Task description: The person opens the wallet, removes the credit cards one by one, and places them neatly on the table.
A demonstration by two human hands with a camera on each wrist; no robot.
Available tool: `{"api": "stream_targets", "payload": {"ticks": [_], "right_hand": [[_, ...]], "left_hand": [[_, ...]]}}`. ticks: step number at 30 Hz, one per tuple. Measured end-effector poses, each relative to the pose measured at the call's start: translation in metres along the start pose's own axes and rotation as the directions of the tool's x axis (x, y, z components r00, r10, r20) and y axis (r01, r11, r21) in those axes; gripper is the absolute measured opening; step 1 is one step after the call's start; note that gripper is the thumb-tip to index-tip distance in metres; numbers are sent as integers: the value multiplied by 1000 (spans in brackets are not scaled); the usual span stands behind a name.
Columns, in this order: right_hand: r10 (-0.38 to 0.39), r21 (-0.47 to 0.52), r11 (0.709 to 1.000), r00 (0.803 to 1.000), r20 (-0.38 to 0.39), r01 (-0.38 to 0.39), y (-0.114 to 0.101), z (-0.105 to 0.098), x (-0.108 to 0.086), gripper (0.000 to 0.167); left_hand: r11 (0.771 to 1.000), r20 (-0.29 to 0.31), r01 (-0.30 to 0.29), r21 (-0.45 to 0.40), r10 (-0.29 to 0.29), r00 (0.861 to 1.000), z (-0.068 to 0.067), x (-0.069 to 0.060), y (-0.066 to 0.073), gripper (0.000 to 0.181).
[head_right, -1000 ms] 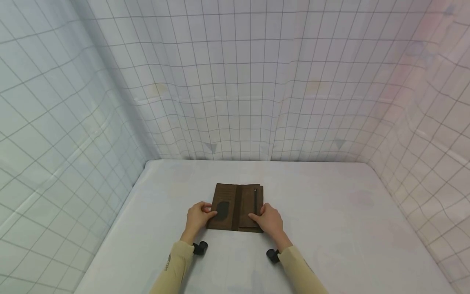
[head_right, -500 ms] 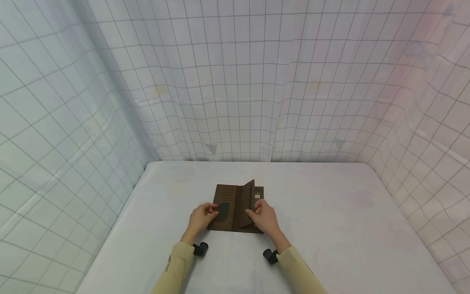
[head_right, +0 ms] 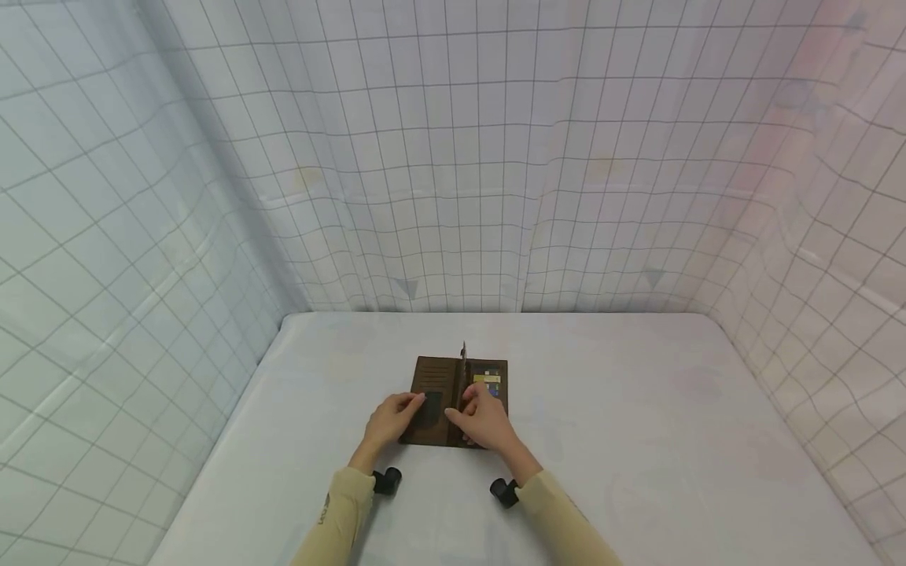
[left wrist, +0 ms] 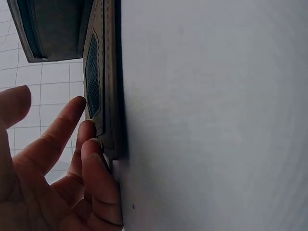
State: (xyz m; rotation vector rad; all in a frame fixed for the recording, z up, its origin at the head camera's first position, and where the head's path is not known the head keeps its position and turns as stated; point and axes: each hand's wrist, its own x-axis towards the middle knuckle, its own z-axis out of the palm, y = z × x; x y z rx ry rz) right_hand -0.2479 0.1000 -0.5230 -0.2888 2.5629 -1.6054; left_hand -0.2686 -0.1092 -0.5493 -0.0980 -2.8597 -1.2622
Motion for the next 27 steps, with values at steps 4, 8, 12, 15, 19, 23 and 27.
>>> {"api": "stream_targets", "payload": {"ticks": [4, 8, 12, 15, 19, 23, 27], "right_hand": [[-4, 9, 1000, 999, 50, 4, -3, 9, 2, 48], [7, 13, 1000, 998, 55, -8, -6, 17, 3, 50], [18, -3, 1000, 999, 40, -18, -7, 26, 5, 47], [7, -35, 999, 1000, 26, -6, -6, 31, 6, 45], [-20, -91, 996, 1000, 5, 21, -5, 37, 7, 44], [-15, -151, 988, 1000, -17, 12, -4, 43, 9, 43], [-8, -174, 985, 999, -35, 2, -6, 47, 9, 43]], "left_hand": [[1000, 24, 26, -11, -26, 999, -1, 0, 1, 56], [998, 41, 53, -41, -51, 998, -3, -1, 4, 60], [994, 73, 71, -81, -65, 995, -4, -2, 8, 63], [990, 97, 80, -119, -69, 993, -3, -3, 8, 64], [986, 114, 88, -143, -72, 991, -3, -4, 7, 61], [987, 112, 66, -146, -49, 992, -3, -4, 4, 50], [987, 100, 30, -158, -14, 995, -3, -4, 2, 39]]}}
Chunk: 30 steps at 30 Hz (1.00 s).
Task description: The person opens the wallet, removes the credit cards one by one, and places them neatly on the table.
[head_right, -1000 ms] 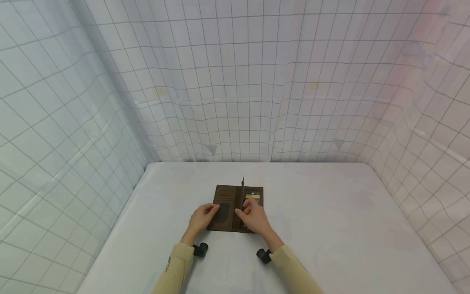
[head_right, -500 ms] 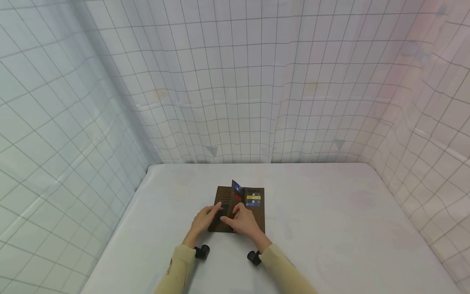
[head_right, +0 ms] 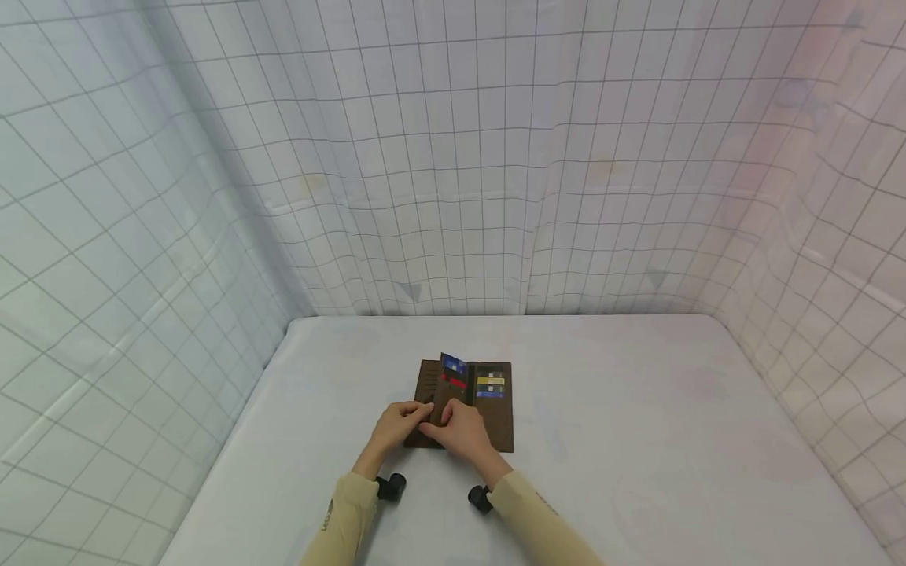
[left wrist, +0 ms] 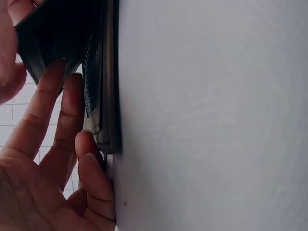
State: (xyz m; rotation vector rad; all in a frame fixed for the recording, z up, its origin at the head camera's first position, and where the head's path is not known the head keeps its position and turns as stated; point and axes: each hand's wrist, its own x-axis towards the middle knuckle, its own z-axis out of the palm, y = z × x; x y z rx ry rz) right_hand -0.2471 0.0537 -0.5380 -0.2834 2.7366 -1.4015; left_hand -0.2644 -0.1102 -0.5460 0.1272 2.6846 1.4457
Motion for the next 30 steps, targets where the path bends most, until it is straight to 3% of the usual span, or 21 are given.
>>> {"api": "stream_targets", "payload": {"ticks": [12, 22, 30], "right_hand": [[-22, -18, 1000, 1000, 9, 22, -1, 2, -3, 40], [-35, -53, 998, 999, 29, 36, 6, -1, -2, 34], [-4, 1, 1000, 995, 103, 4, 12, -9, 1, 26]], "left_hand": [[994, -9, -93, 53, 93, 996, 2, 1, -4, 24], [991, -50, -116, 73, 120, 992, 2, 1, -8, 20], [987, -68, -129, 94, 136, 988, 1, 2, -8, 20]]}}
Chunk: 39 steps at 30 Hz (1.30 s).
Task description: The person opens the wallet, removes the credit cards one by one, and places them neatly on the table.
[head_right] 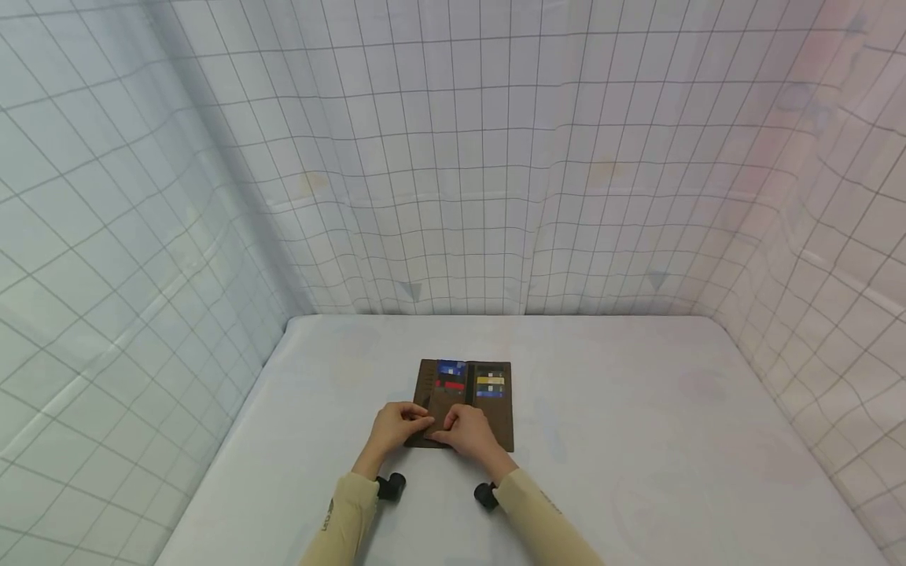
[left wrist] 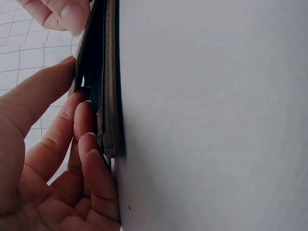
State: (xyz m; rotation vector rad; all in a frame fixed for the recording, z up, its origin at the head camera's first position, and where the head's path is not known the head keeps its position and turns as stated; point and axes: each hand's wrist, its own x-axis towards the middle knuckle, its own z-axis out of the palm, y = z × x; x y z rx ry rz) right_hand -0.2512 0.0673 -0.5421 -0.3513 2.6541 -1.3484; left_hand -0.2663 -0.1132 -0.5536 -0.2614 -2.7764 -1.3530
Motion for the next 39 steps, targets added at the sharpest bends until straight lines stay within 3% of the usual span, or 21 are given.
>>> {"api": "stream_targets", "payload": {"ticks": [14, 27, 35, 39], "right_hand": [[-24, 30, 999, 999, 29, 24, 1, -1, 2, 21], [-34, 10, 999, 999, 40, 33, 2, -3, 3, 21], [-33, -15, 999, 994, 102, 34, 7, -8, 7, 18], [-11, -28, 1000, 996, 94, 14, 12, -14, 14, 18]], "left_hand": [[1000, -14, 24, 18, -23, 1000, 0, 1, 0, 20], [997, -25, 80, -4, -80, 996, 0, 2, 3, 24], [996, -19, 86, -22, -87, 996, 1, 0, 5, 25], [996, -14, 85, -22, -85, 996, 1, -2, 5, 26]]}}
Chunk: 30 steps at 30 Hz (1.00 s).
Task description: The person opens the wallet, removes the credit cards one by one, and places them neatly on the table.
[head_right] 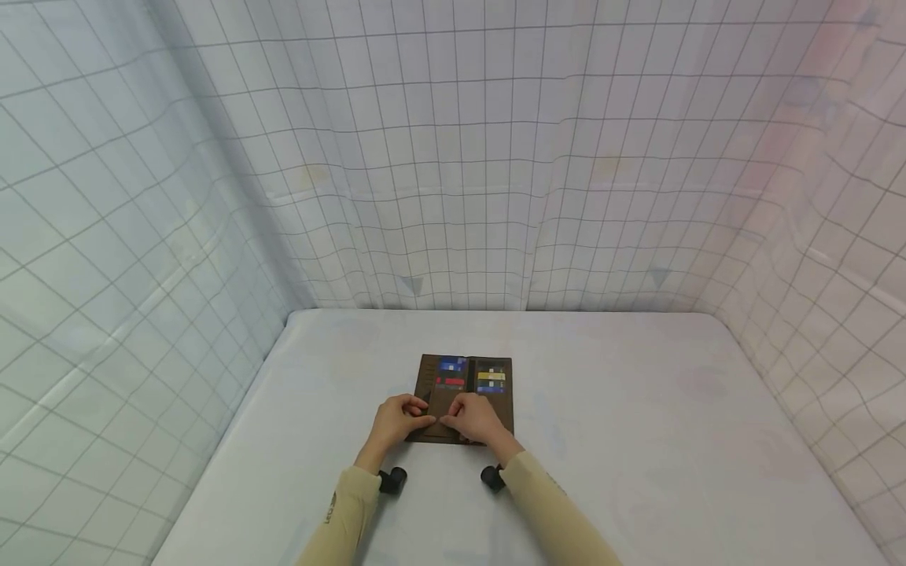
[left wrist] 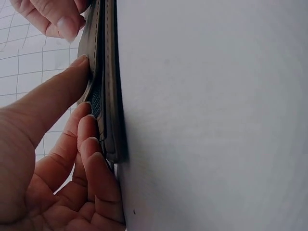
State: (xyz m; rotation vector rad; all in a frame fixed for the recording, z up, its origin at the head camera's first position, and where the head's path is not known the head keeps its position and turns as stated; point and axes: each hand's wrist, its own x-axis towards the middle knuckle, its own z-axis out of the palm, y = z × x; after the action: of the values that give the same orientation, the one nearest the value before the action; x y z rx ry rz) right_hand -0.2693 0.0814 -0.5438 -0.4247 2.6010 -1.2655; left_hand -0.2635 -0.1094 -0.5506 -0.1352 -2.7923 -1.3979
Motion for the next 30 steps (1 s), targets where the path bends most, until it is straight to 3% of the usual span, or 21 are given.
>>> {"api": "stream_targets", "payload": {"ticks": [13, 30], "right_hand": [[104, 17, 995, 988, -113, -103, 10, -15, 26, 21], [187, -19, 981, 968, -169, -193, 12, -33, 60, 28]], "left_hand": [[1000, 8, 7, 12, -8, 1000, -1, 0, 0, 25], [1000, 3, -6, 29, 6, 1000, 1, 0, 1, 26]]}}
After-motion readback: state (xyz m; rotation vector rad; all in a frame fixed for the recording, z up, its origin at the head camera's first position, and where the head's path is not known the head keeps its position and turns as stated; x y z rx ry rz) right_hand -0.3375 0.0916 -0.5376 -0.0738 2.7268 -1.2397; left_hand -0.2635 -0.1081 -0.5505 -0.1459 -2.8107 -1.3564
